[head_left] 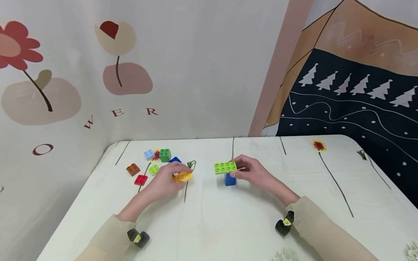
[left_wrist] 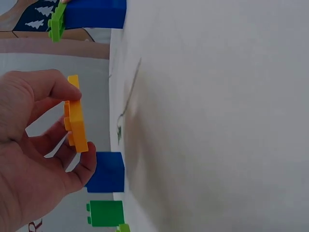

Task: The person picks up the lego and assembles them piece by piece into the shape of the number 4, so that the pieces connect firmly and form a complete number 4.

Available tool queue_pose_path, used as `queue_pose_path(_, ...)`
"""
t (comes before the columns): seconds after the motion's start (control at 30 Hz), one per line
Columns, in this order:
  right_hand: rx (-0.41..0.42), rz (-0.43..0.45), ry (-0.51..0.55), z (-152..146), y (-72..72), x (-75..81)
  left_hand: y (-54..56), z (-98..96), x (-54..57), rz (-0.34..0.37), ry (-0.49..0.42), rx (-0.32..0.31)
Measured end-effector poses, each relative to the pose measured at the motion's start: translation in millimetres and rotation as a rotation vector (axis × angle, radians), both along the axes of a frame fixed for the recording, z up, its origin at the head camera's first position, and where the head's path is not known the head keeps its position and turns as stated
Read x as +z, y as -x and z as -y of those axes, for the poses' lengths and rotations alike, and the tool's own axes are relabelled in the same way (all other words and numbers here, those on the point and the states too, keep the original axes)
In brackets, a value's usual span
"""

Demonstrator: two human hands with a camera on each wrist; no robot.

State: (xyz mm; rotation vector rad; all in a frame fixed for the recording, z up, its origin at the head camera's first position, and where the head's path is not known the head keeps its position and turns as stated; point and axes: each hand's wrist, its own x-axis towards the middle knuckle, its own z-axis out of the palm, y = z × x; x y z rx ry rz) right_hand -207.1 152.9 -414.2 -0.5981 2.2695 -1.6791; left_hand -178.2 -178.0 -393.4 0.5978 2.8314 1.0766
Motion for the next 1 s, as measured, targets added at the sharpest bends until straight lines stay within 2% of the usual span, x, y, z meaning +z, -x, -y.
queue_pose_path(0.27,-0.013,0.018,-0.014,0,0.3,-0.8,2.0,-15.8,7.7,0.003,-0.050,-0.050)
queue_pose_path(0.5,-0.020,-0.006,-0.002,0,1.7,-2.9,5.2,-30.6,19.9,-0.024,-0.071,-0.074)
queue_pose_path(0.7,-0.033,0.004,-0.005,0,1.6,-2.9,7.7,-45.5,29.2,-0.032,-0.125,-0.096)
queue_pose_path(1.0,-0.027,0.005,0.005,1,2.0,-4.1,10.6,-62.4,33.2,-0.030,-0.175,-0.142)
